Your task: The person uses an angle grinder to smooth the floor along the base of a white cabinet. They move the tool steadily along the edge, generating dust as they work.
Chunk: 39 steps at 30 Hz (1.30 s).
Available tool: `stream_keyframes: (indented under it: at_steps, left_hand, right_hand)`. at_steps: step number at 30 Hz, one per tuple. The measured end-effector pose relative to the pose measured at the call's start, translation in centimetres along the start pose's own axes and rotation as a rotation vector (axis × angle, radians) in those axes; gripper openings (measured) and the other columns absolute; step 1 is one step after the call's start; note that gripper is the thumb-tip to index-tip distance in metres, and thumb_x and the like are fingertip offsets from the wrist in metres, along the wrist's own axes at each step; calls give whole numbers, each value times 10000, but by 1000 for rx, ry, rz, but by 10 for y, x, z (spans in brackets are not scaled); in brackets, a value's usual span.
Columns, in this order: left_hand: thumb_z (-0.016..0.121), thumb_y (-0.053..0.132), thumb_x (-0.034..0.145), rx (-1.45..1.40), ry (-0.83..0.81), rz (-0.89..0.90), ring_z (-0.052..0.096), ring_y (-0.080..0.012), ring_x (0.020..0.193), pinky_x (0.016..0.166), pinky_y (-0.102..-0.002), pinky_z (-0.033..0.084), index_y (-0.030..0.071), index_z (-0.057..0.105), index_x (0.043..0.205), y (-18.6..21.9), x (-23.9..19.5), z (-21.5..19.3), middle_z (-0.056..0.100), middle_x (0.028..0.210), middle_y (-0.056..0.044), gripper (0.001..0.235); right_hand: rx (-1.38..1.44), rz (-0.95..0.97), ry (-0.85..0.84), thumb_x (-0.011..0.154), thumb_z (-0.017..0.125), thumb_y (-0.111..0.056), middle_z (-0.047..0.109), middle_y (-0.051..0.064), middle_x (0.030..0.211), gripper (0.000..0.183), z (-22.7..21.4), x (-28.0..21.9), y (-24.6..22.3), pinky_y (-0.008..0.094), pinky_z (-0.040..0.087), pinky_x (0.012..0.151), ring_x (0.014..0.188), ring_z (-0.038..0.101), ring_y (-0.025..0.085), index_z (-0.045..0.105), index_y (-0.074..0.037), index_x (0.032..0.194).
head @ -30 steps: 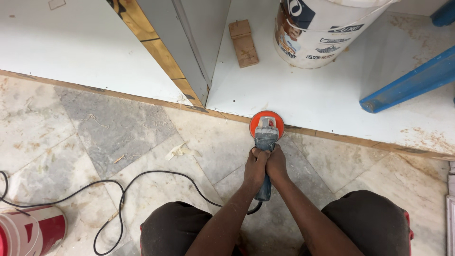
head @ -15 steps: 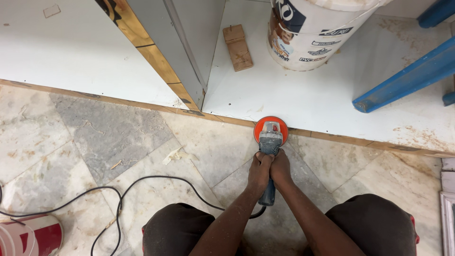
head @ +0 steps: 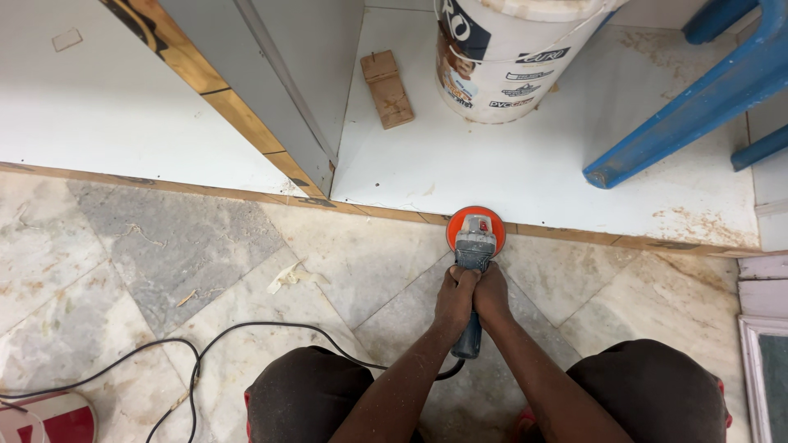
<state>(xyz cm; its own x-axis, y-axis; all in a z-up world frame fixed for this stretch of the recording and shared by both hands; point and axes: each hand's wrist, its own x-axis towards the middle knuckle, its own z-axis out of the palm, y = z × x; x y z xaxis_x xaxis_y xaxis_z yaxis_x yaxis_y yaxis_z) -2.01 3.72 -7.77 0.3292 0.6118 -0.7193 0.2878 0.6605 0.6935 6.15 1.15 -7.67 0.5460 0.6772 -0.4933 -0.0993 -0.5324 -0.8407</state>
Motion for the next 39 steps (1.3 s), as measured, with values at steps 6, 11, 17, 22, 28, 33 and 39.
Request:
stream_keyframes:
  at_steps: [6,11,17,22,28,33,39]
  left_hand:
    - [565,533,814,43,-9,-20,629,-309,1163,995,-422,478,51,474,1407,3,-1,13,624,1281,-200,770]
    - [555,522,819,47,-46,-27,631,-313,1158,989,-433,481,52,458,1411,5,-3,23,620,1277,-205,762]
    - [551,526,826,59,-52,19,642,-325,1151,987,-428,482,44,476,1402,4,-2,39,639,1260,-217,755]
    - [551,541,806,93,-78,-18,631,-340,1181,999,-437,471,73,467,1428,6,-2,53,624,1286,-210,783]
    - [551,558,797,154,-77,29,633,-358,1187,1011,-439,465,66,488,1416,5,0,71,641,1284,-222,793]
    - [555,558,807,165,-91,50,650,-355,1171,1004,-438,475,55,518,1380,3,4,86,658,1267,-225,764]
    - [544,554,796,218,-165,-21,639,-369,1180,1003,-464,472,87,498,1394,7,3,109,642,1284,-220,761]
  right_hand:
    - [7,10,87,754,820,-285,703,99,825,361,-13,5,7,354,531,648,729,664,178,647,-4,900]
    - [-24,104,58,767,804,-297,700,153,859,392,-25,5,3,368,524,656,750,663,220,660,35,919]
    - [14,85,126,754,819,-296,692,117,840,393,-39,8,7,356,530,659,743,653,190,636,10,920]
    - [-4,114,125,763,808,-299,699,124,801,367,-55,10,13,374,512,637,704,640,196,682,26,878]
    - [51,104,173,757,810,-279,702,103,791,324,-72,13,18,365,508,604,685,646,188,686,-2,869]
    - [49,81,153,787,795,-269,685,120,751,306,-87,15,25,370,471,567,639,614,195,697,20,814]
    - [110,125,220,787,809,-258,685,91,744,294,-111,20,37,362,481,561,635,625,175,692,10,817]
